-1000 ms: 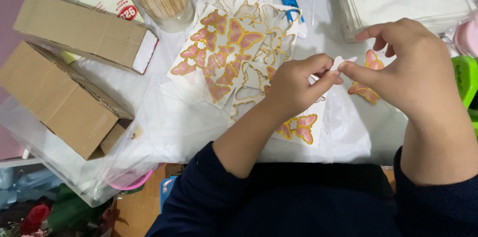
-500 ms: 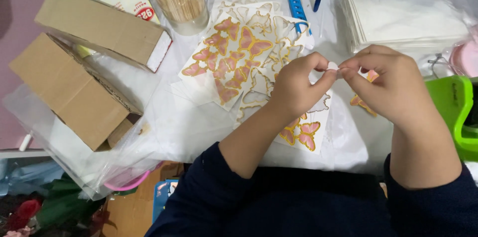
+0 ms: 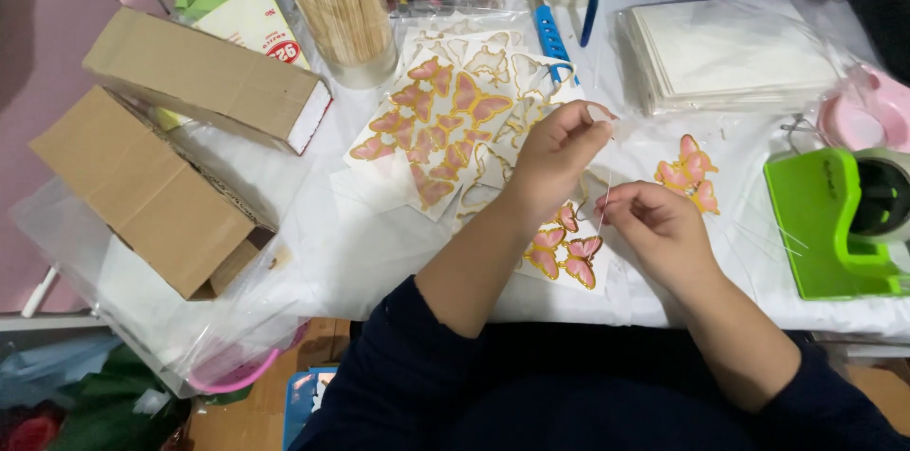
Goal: Peeling butterfly-shaped decorations from a backing sheet and applying adhesive tape to them.
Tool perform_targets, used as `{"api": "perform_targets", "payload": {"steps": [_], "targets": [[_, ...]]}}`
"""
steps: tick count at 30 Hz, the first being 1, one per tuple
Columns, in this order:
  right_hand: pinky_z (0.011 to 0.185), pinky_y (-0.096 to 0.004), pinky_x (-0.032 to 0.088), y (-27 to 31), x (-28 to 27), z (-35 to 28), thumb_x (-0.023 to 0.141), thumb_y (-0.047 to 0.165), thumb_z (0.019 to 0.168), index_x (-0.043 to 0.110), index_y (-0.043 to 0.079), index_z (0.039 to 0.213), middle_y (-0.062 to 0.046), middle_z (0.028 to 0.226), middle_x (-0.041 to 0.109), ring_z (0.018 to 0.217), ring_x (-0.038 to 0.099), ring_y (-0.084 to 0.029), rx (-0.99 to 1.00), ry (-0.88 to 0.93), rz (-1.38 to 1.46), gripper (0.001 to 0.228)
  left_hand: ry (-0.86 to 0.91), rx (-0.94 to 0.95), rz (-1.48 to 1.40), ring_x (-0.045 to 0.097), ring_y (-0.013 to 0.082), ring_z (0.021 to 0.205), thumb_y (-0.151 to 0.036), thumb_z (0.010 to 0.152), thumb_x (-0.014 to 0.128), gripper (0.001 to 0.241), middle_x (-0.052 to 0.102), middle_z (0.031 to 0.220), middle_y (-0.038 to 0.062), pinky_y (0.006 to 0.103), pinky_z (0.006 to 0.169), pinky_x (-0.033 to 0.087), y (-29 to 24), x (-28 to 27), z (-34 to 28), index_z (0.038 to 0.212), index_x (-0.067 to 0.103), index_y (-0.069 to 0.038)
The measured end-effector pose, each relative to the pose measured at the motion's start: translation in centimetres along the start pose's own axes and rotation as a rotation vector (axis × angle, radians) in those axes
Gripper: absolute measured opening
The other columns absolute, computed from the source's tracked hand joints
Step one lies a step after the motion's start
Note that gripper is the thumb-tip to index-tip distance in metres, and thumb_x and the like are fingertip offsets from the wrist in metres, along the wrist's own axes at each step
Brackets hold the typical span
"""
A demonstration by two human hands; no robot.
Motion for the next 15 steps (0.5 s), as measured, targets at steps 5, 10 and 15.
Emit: {"api": "perform_targets", "payload": {"steps": [5, 10, 15], "targets": [[0.075, -0.027, 0.056, 1.3, -3.6, -1.1, 0.070, -0.003, 0.091, 0.076, 0.004, 0.097, -0.010, 0.079, 0.073, 0.077, 0.070, -0.016, -0.123, -0.090, -0.214, 0.011, 0.083, 0.038, -0.041, 0.051, -0.0008, 0.078, -0.013, 0.095, 0.062, 0.013, 0.070, 0.089, 0.002, 0.0140, 0.070, 0.038, -1.8, 1.2, -0.6, 0.102, 0.072, -0.010], [0.063, -0.038, 0.048, 4.9, -8.8, -2.9, 0.082, 0.003, 0.099, 0.073, 0.006, 0.095, -0.011, 0.085, 0.072, 0.068, 0.065, -0.028, -0.631, -0.262, -1.173, 0.010, 0.104, -0.099, 0.073, 0.064, 0.0269, 0.126, -0.002, 0.087, 0.051, 0.048, 0.068, 0.136, 0.010, 0.0380, 0.113, 0.046, 0.3, -0.5, 0.9, 0.133, 0.064, -0.011], [0.052, -0.037, 0.045, -1.9, -12.2, -4.3, 0.062, 0.038, 0.092, 0.066, 0.024, 0.079, 0.007, 0.073, 0.064, 0.073, 0.068, -0.021, -0.220, -0.114, -1.887, 0.019, -0.118, -0.095, 0.107, 0.069, 0.0186, 0.111, -0.020, 0.089, 0.061, 0.028, 0.075, 0.112, 0.011, 0.0313, 0.097, 0.056, -1.4, -0.9, 1.0, 0.113, 0.072, -0.008]]}}
Point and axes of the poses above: each hand's wrist, its own z-axis towards the middle knuckle, its own x-axis out of the palm, y = z × x, the point moved 3 cm from there along z, towards the middle knuckle
